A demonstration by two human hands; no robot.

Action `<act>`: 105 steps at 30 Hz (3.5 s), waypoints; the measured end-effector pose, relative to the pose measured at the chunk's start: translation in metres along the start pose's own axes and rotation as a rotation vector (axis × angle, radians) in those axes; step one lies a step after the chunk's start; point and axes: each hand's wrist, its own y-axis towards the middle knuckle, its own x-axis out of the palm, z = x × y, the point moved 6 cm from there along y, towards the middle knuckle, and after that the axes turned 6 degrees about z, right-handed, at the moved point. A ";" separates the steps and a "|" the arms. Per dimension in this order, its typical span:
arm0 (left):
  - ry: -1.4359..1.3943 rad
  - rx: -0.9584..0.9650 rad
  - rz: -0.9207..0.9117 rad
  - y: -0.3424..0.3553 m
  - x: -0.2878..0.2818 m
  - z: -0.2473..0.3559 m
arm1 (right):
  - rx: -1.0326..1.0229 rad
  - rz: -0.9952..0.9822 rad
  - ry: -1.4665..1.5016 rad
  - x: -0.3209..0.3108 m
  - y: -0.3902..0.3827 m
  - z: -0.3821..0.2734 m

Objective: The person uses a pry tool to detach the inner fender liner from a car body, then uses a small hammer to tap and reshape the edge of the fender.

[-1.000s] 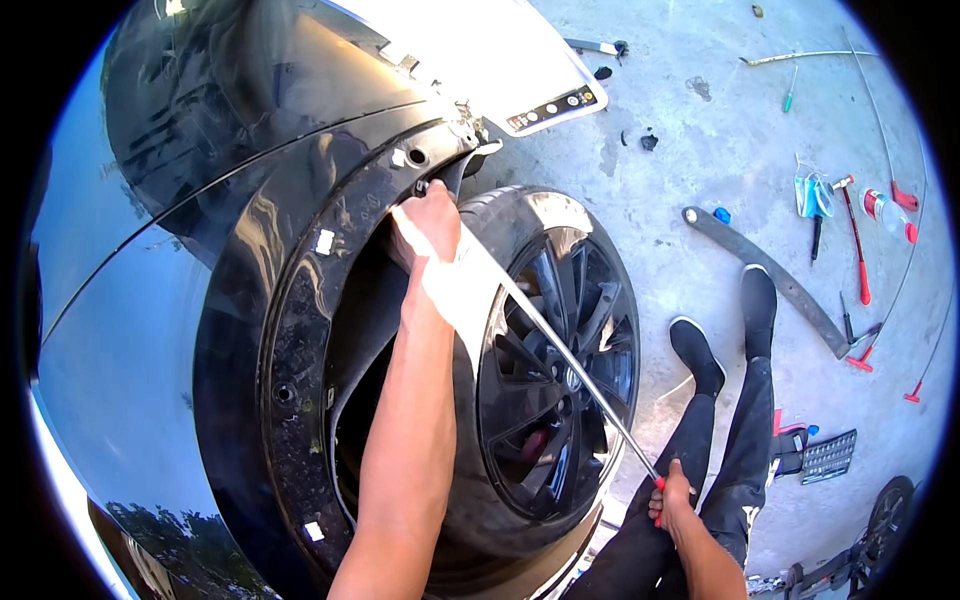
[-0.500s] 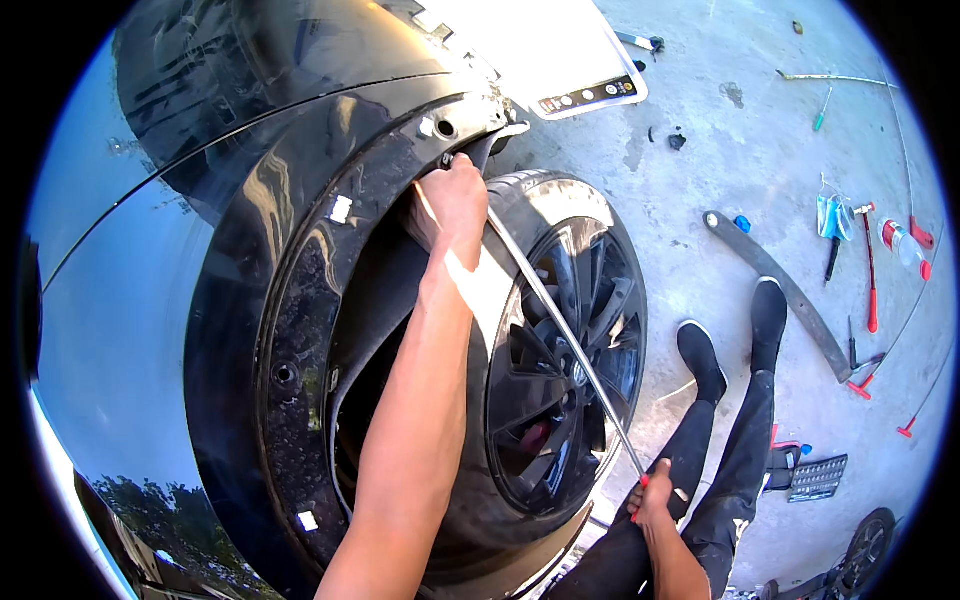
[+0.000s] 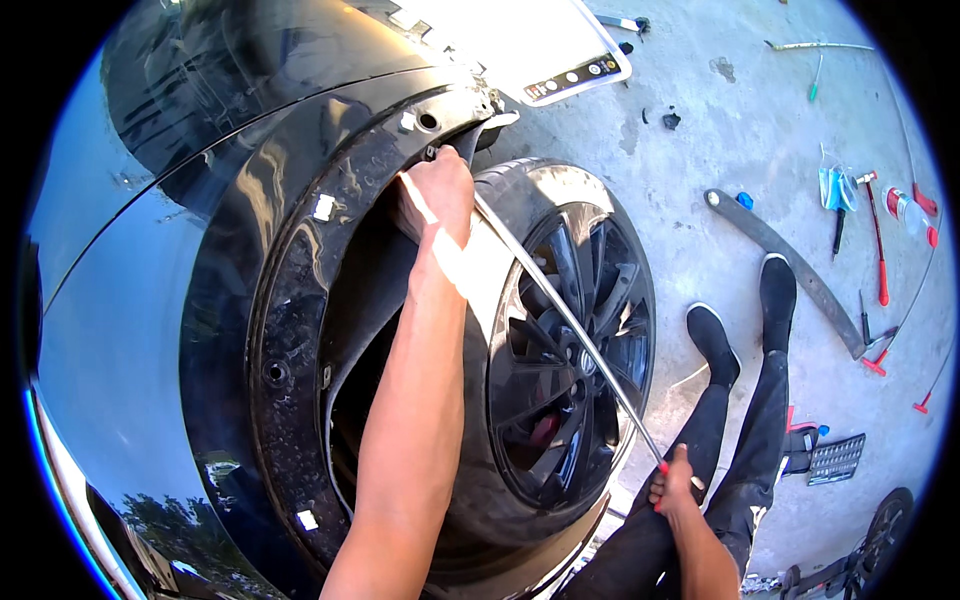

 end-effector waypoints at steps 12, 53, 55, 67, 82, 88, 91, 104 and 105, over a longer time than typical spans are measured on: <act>-0.009 -0.023 -0.077 0.010 -0.003 -0.010 | -0.024 0.123 -0.044 0.003 -0.017 -0.018; 0.030 0.097 -0.040 0.001 -0.004 0.000 | 0.035 0.009 -0.039 0.002 -0.010 -0.005; 0.120 0.163 -0.012 0.000 -0.006 0.003 | 0.021 -0.021 -0.039 0.019 0.002 0.003; 0.047 0.028 -0.030 0.004 -0.009 -0.007 | 0.019 0.068 -0.062 -0.015 -0.014 -0.019; 0.247 0.280 -0.024 0.013 -0.017 -0.008 | 0.048 0.036 -0.137 -0.003 -0.031 -0.015; 0.181 0.212 -0.015 0.008 0.002 -0.006 | 0.091 0.011 -0.127 -0.018 -0.027 -0.008; 0.066 0.140 0.001 0.007 -0.004 0.000 | 0.050 -0.007 -0.058 0.006 -0.013 0.001; 0.053 0.013 -0.053 0.005 0.005 -0.005 | 0.059 0.015 -0.090 -0.028 -0.021 -0.015; 0.068 0.026 -0.023 0.009 0.009 -0.008 | -0.022 0.031 -0.037 -0.024 -0.022 -0.019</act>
